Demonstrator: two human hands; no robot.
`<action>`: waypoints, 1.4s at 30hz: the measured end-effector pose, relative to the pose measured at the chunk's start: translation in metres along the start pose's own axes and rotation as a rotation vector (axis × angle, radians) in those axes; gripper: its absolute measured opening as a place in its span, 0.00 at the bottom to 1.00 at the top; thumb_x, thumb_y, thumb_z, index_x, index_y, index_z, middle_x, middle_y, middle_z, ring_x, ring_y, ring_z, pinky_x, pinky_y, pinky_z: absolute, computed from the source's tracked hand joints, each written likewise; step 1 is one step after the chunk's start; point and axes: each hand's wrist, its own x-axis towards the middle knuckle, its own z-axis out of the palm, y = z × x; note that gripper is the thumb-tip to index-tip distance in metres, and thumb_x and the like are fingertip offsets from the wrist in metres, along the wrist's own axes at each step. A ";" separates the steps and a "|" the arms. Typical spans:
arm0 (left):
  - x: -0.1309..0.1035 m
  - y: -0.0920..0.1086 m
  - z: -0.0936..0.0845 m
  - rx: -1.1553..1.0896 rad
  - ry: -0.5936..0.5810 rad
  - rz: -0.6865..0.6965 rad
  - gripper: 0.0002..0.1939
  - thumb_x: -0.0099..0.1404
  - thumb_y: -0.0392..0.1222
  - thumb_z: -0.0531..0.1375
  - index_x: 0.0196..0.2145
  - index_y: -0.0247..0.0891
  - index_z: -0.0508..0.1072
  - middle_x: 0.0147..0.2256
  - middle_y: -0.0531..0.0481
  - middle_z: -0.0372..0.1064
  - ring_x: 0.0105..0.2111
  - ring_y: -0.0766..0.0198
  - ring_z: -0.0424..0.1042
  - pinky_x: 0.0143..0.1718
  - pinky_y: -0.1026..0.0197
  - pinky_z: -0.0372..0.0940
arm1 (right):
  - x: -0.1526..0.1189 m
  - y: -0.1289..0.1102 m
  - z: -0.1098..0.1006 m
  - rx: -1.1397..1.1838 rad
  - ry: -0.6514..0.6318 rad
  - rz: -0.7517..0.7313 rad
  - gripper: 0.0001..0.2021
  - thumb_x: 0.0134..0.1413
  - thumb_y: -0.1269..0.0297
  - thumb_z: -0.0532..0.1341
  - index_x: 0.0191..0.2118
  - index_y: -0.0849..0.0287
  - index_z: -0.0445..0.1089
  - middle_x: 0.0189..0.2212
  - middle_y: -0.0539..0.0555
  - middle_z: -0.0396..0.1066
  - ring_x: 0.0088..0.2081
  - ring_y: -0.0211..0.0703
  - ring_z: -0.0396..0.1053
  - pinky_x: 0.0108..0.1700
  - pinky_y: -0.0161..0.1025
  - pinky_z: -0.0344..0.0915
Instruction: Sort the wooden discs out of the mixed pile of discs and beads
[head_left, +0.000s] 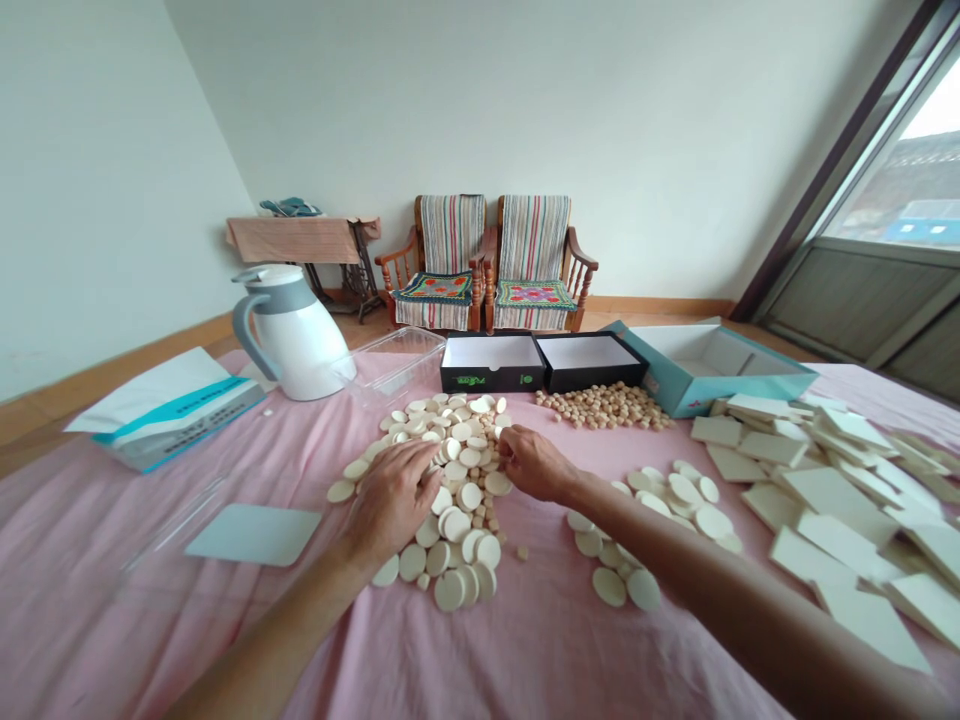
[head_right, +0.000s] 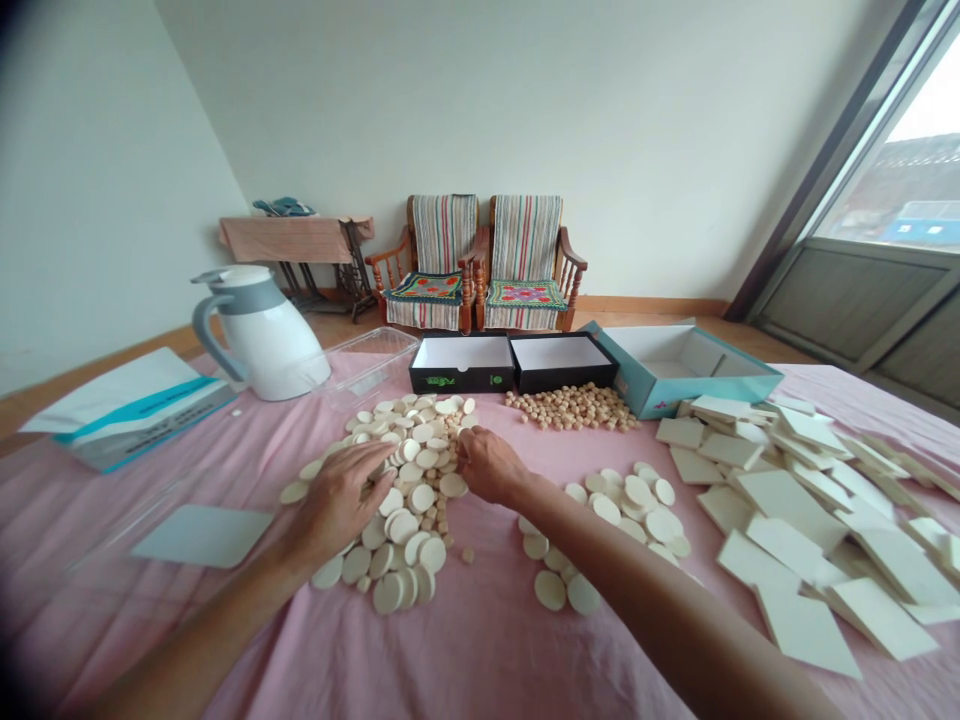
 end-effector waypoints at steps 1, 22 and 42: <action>0.000 0.000 0.000 0.001 0.002 0.000 0.15 0.65 0.38 0.54 0.49 0.36 0.69 0.47 0.44 0.71 0.49 0.56 0.68 0.53 0.49 0.63 | 0.001 0.005 -0.002 -0.014 0.013 0.024 0.09 0.46 0.77 0.54 0.34 0.60 0.64 0.33 0.54 0.68 0.33 0.38 0.64 0.34 0.32 0.56; 0.000 -0.001 0.002 0.004 0.015 -0.006 0.15 0.65 0.38 0.54 0.49 0.37 0.69 0.48 0.45 0.71 0.50 0.56 0.68 0.53 0.50 0.62 | 0.022 0.014 -0.001 -0.010 0.058 -0.111 0.18 0.48 0.76 0.58 0.47 0.62 0.67 0.42 0.58 0.69 0.45 0.44 0.65 0.47 0.38 0.59; 0.000 0.000 0.003 -0.001 0.017 -0.017 0.16 0.65 0.39 0.54 0.50 0.37 0.69 0.48 0.45 0.71 0.50 0.56 0.68 0.53 0.50 0.62 | -0.057 0.048 -0.120 0.162 -0.458 -0.085 0.10 0.48 0.69 0.60 0.39 0.60 0.73 0.36 0.54 0.74 0.35 0.41 0.70 0.36 0.34 0.63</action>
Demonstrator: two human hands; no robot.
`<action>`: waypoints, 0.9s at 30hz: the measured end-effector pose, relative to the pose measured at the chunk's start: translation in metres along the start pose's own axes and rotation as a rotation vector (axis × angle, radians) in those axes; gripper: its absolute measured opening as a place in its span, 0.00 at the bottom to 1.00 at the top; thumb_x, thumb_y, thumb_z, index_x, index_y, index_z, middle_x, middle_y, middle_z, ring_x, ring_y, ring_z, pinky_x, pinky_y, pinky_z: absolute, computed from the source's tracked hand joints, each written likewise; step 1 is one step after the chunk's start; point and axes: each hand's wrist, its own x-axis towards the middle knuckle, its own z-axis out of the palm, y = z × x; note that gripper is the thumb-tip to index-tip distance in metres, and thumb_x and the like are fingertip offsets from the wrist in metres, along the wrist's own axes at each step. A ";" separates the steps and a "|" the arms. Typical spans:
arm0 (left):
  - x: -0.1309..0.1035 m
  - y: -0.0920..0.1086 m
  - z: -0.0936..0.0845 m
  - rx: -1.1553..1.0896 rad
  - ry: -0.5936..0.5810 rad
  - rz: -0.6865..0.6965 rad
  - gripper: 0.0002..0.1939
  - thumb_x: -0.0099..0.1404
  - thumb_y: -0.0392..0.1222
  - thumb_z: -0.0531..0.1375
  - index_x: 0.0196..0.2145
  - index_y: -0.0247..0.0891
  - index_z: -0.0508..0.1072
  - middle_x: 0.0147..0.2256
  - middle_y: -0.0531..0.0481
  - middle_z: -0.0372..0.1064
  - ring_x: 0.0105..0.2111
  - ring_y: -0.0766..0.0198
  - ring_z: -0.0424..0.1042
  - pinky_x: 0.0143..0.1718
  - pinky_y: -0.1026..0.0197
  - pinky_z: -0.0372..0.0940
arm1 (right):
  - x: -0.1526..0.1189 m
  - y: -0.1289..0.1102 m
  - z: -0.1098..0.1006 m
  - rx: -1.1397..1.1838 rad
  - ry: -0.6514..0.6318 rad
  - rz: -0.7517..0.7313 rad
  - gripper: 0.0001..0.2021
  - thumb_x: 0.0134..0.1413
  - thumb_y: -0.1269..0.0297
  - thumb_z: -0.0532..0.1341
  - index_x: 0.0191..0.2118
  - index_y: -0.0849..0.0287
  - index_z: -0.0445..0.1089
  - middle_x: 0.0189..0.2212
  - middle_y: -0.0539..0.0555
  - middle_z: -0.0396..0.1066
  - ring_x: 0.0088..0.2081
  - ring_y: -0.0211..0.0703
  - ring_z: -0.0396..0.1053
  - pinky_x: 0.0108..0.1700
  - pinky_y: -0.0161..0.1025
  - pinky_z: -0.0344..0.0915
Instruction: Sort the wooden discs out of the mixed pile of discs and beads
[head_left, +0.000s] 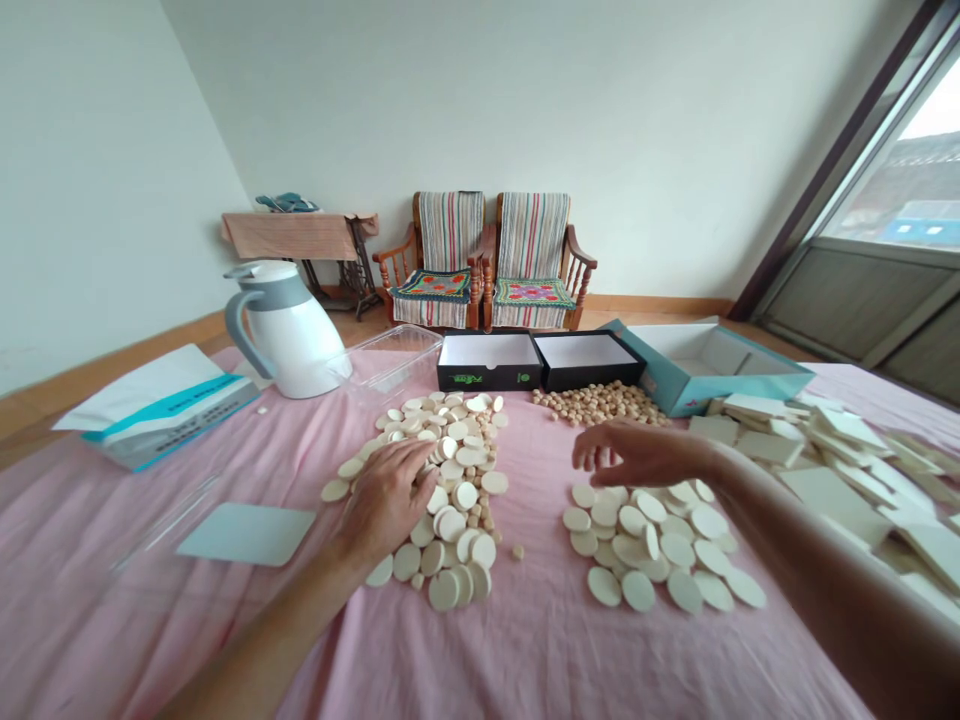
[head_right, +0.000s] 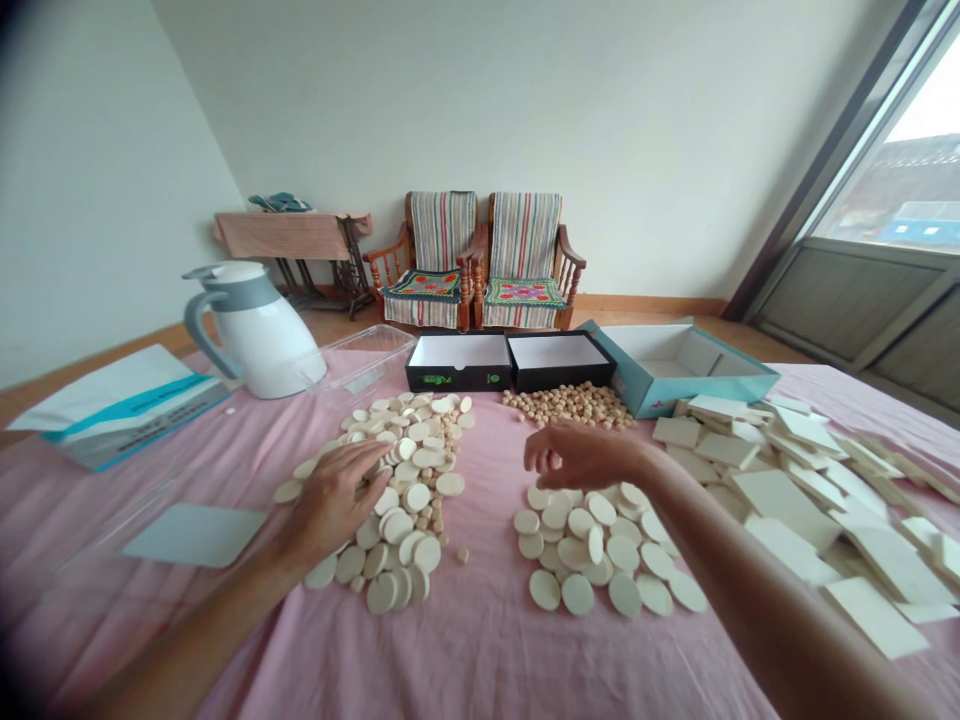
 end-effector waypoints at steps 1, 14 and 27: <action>0.000 0.000 -0.001 0.001 -0.005 0.000 0.16 0.65 0.39 0.54 0.50 0.37 0.69 0.48 0.45 0.71 0.50 0.56 0.68 0.53 0.50 0.62 | 0.013 -0.001 0.006 0.001 0.086 -0.013 0.09 0.49 0.71 0.59 0.38 0.60 0.73 0.35 0.54 0.74 0.34 0.40 0.70 0.36 0.34 0.63; 0.000 0.000 0.000 0.018 -0.009 0.014 0.16 0.64 0.39 0.54 0.49 0.38 0.69 0.48 0.45 0.71 0.50 0.55 0.68 0.53 0.49 0.62 | 0.127 -0.017 0.085 -0.047 0.490 0.001 0.13 0.44 0.80 0.52 0.35 0.61 0.67 0.34 0.56 0.70 0.36 0.40 0.66 0.36 0.34 0.59; 0.000 0.000 -0.001 0.010 -0.011 0.017 0.16 0.65 0.39 0.54 0.50 0.38 0.68 0.48 0.45 0.71 0.50 0.55 0.68 0.53 0.49 0.63 | 0.109 0.007 0.067 -0.043 0.454 -0.063 0.13 0.42 0.80 0.55 0.35 0.61 0.69 0.33 0.53 0.71 0.33 0.37 0.66 0.36 0.32 0.60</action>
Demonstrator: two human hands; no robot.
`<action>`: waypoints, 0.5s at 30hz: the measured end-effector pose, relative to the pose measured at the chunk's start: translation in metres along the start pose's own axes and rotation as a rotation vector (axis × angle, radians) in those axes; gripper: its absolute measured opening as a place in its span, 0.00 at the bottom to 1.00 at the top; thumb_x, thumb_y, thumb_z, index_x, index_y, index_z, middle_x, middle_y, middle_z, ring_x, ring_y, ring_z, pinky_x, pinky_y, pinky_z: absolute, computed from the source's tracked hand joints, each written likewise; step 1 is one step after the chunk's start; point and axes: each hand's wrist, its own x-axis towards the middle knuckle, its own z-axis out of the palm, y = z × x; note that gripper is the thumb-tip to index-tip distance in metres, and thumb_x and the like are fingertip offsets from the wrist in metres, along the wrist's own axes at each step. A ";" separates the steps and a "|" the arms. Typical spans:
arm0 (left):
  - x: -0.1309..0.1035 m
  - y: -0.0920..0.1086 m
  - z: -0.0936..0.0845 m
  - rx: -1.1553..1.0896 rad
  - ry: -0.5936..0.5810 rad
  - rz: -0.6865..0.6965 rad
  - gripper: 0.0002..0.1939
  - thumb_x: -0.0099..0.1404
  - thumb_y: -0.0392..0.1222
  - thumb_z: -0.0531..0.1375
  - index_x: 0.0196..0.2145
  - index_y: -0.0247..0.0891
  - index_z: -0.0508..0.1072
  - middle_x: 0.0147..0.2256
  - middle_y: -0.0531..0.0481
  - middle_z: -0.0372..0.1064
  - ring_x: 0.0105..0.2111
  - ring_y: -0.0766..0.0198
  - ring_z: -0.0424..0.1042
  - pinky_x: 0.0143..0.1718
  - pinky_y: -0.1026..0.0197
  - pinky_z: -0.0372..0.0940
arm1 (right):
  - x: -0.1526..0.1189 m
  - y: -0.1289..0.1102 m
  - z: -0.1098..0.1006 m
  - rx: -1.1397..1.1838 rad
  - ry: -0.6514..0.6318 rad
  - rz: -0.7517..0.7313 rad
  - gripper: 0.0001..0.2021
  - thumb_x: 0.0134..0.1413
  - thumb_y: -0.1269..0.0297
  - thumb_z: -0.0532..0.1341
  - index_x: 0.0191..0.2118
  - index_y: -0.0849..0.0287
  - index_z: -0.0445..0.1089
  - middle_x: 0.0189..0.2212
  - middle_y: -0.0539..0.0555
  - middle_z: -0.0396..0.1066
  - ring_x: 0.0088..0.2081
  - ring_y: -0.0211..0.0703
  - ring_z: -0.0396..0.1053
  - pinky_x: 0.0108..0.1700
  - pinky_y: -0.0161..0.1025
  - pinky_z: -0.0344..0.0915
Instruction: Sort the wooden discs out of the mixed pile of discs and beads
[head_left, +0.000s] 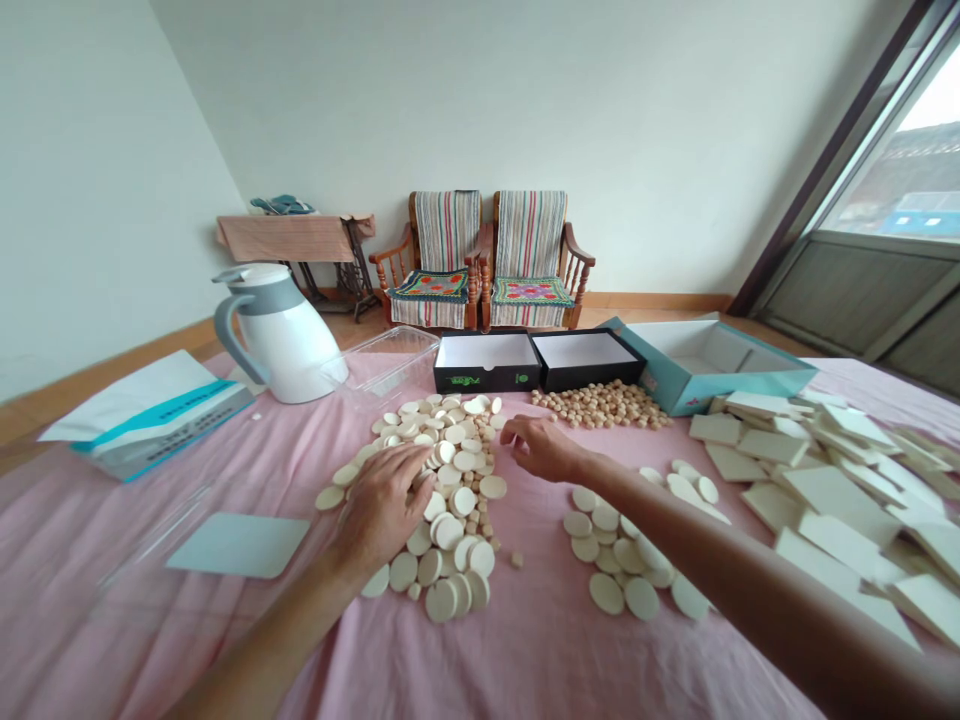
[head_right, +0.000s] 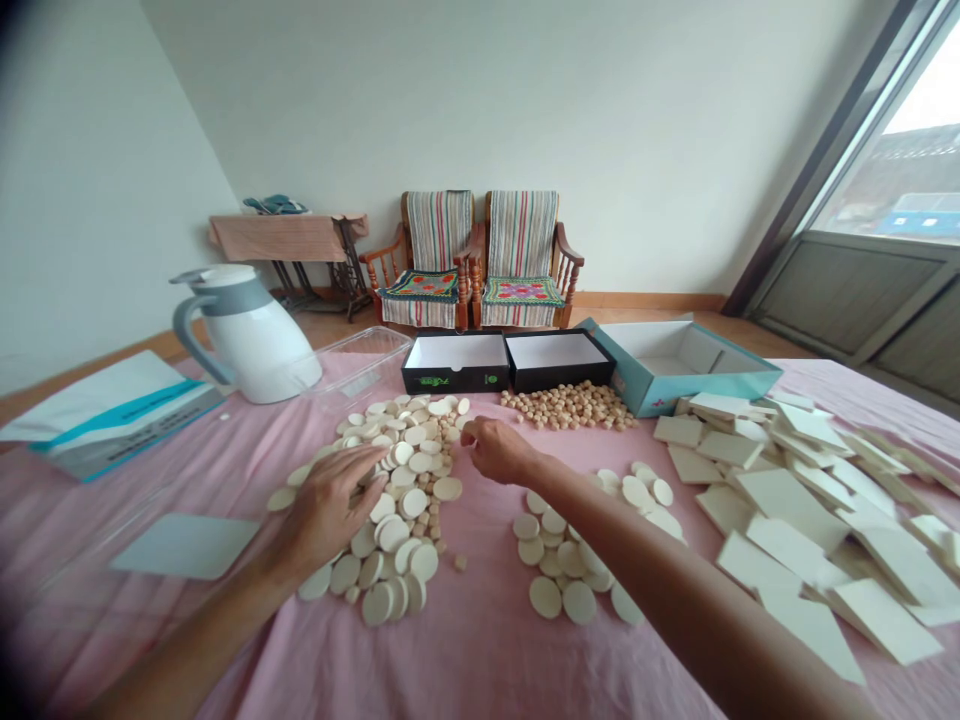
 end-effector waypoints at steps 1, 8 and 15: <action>0.000 0.000 0.000 0.000 0.003 0.002 0.16 0.65 0.39 0.54 0.50 0.38 0.68 0.48 0.45 0.71 0.50 0.55 0.68 0.53 0.49 0.63 | 0.001 -0.007 0.003 0.008 -0.008 -0.024 0.14 0.42 0.80 0.55 0.36 0.61 0.69 0.34 0.54 0.71 0.33 0.37 0.66 0.37 0.32 0.61; 0.000 0.000 0.001 0.007 0.006 0.008 0.16 0.64 0.39 0.54 0.50 0.38 0.69 0.48 0.45 0.71 0.49 0.55 0.68 0.52 0.49 0.64 | 0.007 -0.024 0.019 -0.033 0.000 -0.037 0.13 0.43 0.80 0.53 0.37 0.62 0.66 0.36 0.58 0.69 0.38 0.42 0.66 0.38 0.35 0.61; 0.000 0.000 0.001 0.003 0.003 0.000 0.16 0.64 0.39 0.54 0.50 0.38 0.69 0.48 0.45 0.71 0.50 0.55 0.68 0.53 0.49 0.63 | 0.002 -0.014 0.006 -0.143 0.038 0.123 0.08 0.44 0.76 0.55 0.33 0.60 0.64 0.32 0.55 0.68 0.31 0.39 0.64 0.31 0.34 0.57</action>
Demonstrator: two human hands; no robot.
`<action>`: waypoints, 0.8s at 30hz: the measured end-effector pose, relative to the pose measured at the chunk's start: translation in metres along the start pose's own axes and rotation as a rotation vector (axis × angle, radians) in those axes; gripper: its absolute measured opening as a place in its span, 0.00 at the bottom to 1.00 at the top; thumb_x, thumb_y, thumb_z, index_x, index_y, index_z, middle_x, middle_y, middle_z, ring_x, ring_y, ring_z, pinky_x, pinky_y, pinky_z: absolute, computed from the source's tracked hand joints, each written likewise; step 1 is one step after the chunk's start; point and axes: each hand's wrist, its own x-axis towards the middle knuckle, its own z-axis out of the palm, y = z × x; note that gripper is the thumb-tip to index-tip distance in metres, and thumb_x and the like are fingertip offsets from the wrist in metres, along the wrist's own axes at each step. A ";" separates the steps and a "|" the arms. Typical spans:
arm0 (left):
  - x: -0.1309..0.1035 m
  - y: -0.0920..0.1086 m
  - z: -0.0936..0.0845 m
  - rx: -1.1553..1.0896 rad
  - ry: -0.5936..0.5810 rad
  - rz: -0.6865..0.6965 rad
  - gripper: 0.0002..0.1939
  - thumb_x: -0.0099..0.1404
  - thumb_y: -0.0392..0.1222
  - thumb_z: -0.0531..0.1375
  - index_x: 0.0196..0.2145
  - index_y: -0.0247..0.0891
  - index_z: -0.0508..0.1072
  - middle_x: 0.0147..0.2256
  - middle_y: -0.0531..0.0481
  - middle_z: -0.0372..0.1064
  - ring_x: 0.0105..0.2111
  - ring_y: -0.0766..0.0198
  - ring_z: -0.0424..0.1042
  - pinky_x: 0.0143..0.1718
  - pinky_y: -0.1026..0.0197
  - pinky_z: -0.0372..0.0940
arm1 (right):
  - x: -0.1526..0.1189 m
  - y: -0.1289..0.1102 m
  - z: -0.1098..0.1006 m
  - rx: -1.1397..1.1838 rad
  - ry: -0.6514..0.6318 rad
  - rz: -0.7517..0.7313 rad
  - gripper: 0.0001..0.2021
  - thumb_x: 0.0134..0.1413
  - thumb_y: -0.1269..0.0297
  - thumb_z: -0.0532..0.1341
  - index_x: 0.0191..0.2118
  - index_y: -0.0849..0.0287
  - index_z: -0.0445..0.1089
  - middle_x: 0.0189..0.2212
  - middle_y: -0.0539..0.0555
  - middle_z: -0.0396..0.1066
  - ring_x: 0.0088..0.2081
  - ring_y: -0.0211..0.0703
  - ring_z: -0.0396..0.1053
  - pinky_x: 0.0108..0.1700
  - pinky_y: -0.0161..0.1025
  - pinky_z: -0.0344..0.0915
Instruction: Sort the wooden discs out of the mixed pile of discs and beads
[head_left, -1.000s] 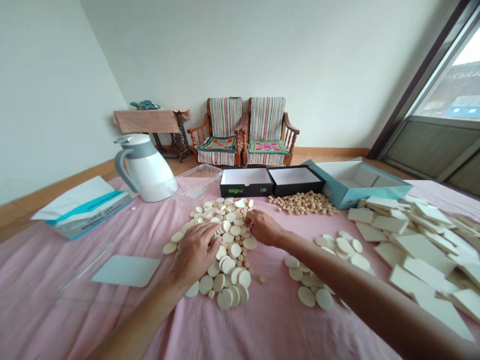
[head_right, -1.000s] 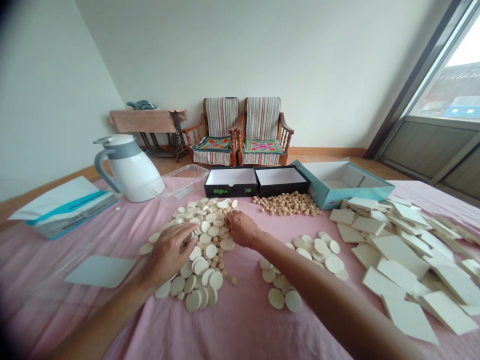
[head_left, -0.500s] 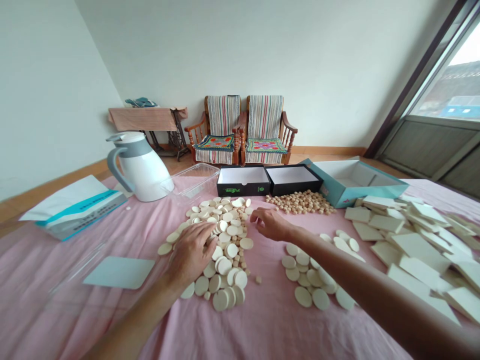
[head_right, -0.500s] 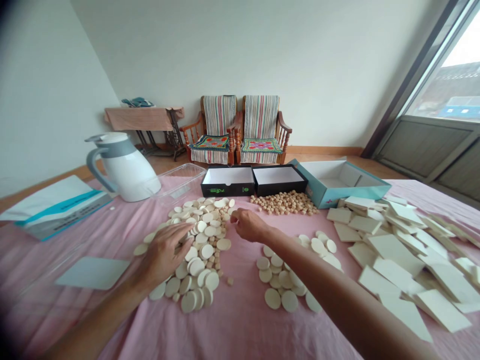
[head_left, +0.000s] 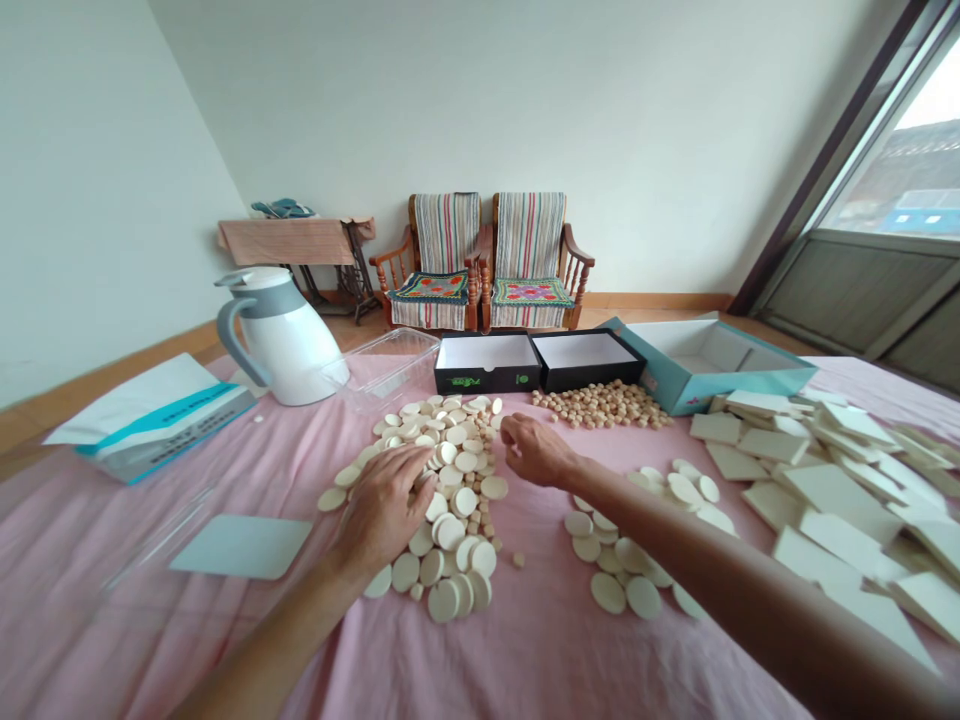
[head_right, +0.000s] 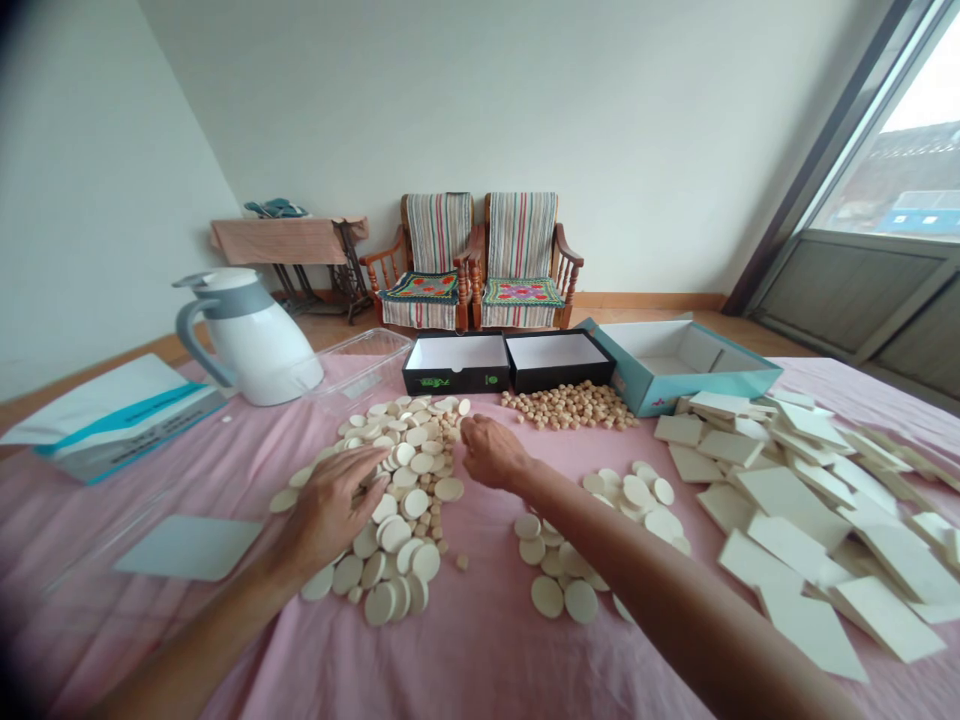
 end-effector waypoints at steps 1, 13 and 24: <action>0.000 0.000 0.000 0.002 -0.002 -0.001 0.16 0.64 0.39 0.54 0.49 0.38 0.69 0.48 0.45 0.71 0.50 0.55 0.68 0.53 0.49 0.63 | 0.001 0.006 -0.004 -0.024 0.023 0.054 0.08 0.44 0.77 0.55 0.33 0.60 0.64 0.32 0.55 0.67 0.31 0.40 0.64 0.31 0.35 0.56; -0.001 0.000 0.000 -0.012 0.004 -0.006 0.16 0.64 0.39 0.54 0.49 0.39 0.70 0.48 0.44 0.71 0.50 0.54 0.68 0.54 0.47 0.62 | 0.004 0.025 -0.031 -0.066 0.109 0.225 0.07 0.52 0.72 0.55 0.38 0.60 0.66 0.37 0.59 0.68 0.36 0.44 0.66 0.33 0.37 0.57; 0.000 0.002 -0.003 -0.002 -0.026 -0.018 0.16 0.65 0.39 0.54 0.50 0.37 0.69 0.48 0.44 0.71 0.50 0.55 0.68 0.54 0.49 0.62 | -0.039 -0.057 -0.006 -0.059 -0.068 -0.009 0.10 0.50 0.61 0.59 0.37 0.60 0.64 0.35 0.60 0.69 0.36 0.46 0.66 0.34 0.38 0.58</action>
